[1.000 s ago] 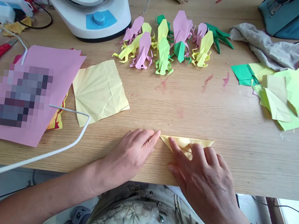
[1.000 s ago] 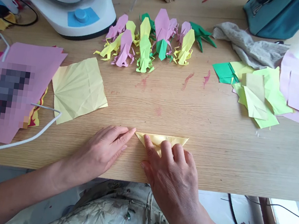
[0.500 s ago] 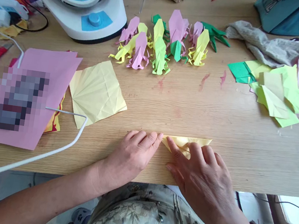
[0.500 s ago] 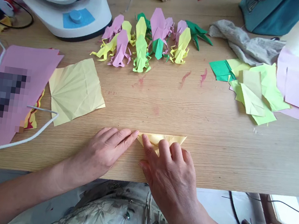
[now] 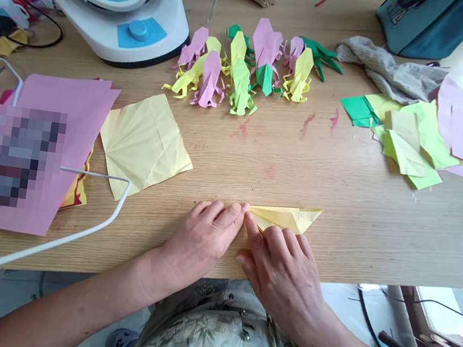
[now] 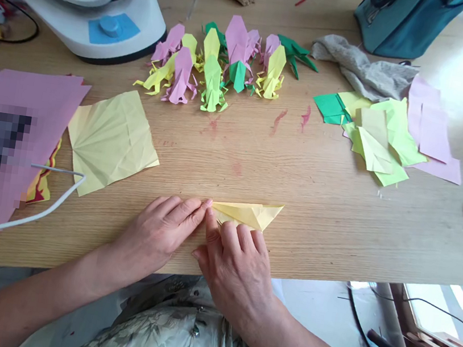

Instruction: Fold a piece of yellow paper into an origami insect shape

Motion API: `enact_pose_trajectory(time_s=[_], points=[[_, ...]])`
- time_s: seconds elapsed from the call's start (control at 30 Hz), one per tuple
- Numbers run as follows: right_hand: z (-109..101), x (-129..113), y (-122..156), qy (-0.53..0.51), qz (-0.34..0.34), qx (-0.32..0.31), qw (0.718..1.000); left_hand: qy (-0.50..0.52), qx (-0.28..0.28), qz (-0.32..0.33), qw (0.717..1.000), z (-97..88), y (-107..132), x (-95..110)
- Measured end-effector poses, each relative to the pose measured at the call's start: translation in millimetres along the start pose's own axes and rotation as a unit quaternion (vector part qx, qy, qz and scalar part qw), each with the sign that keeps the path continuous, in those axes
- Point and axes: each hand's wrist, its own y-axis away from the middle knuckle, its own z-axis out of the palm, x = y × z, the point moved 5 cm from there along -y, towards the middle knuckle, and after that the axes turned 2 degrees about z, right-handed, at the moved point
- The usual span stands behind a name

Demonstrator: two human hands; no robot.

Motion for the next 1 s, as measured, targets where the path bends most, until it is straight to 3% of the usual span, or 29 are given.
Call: enact_pose_trajectory(time_s=[0.17,0.7,1.0], points=[[5,0,-5,-0.007,0.034,-0.016,0.999,0.005,0.002,0.000,1.000,1.0,1,0],[5,6,-1,0.013,0.063,-0.043,0.997,-0.024,-0.074,-0.013,0.997,2.7,1,1],[4,14,3,0.032,0.074,-0.028,0.996,-0.010,-0.057,-0.006,0.998,2.9,2,0]])
